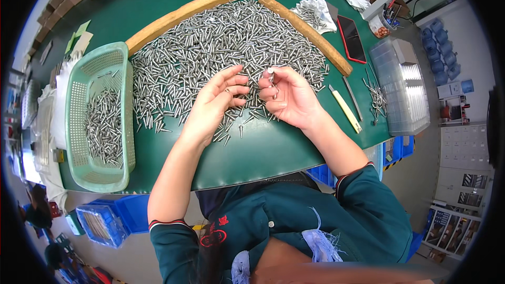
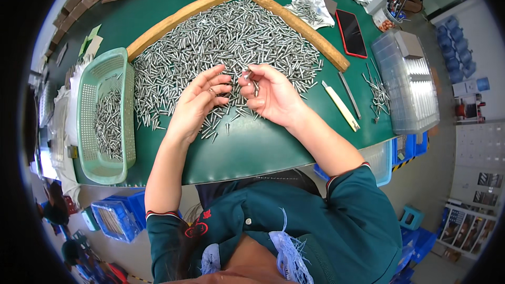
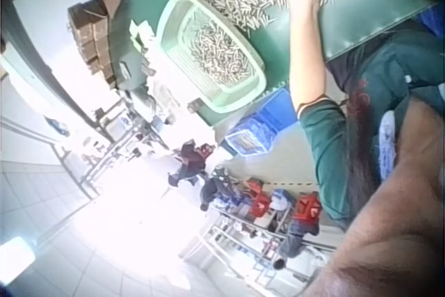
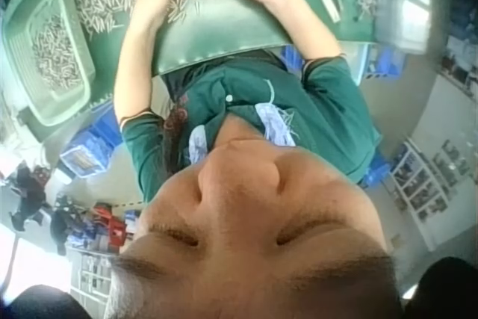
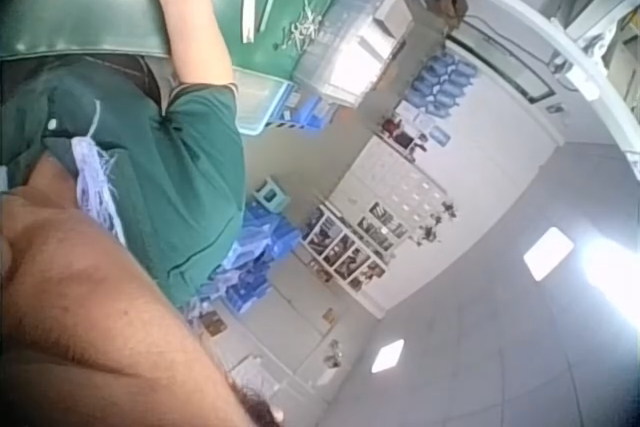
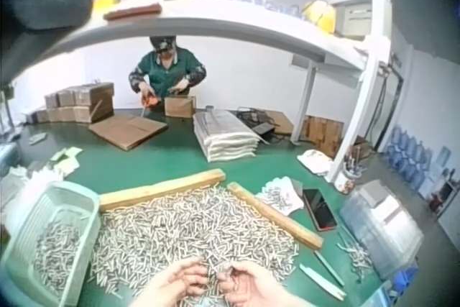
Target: Inspecting and sorting small metal pins on a workbench in a manufacturing setting.
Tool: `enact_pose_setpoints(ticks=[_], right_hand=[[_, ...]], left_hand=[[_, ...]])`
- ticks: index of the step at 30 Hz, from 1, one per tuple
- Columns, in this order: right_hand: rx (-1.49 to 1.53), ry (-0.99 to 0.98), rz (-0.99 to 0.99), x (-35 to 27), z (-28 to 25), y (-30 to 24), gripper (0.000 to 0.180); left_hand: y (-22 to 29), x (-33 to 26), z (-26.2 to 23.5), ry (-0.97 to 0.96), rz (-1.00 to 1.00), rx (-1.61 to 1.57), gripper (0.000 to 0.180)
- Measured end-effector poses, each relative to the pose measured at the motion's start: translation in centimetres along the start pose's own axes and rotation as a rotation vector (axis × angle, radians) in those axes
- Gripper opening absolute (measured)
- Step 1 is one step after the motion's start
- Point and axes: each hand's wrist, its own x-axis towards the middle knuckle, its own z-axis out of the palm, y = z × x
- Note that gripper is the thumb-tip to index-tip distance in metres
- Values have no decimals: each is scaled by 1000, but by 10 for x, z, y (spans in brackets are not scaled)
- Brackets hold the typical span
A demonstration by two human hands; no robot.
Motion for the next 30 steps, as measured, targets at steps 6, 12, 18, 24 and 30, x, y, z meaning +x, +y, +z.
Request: enact_pose_setpoints(ticks=[6,12,18,24,30], right_hand=[[-123,23,26,-4,0,3,16],[-468,73,6,-6,9,13,24],[-210,-19,-90,-6,-1,2,26],[-144,125,-94,-4,7,5,30],[-197,100,-107,-3,5,8,27]], left_hand=[[-1,3,3,16,10,-40,38],[-7,-1,10,55,579,927,52],[-1,6,-15,379,638,1357,45],[-1,4,-12,335,518,1562,46],[-6,16,-9,331,628,1608,25]])
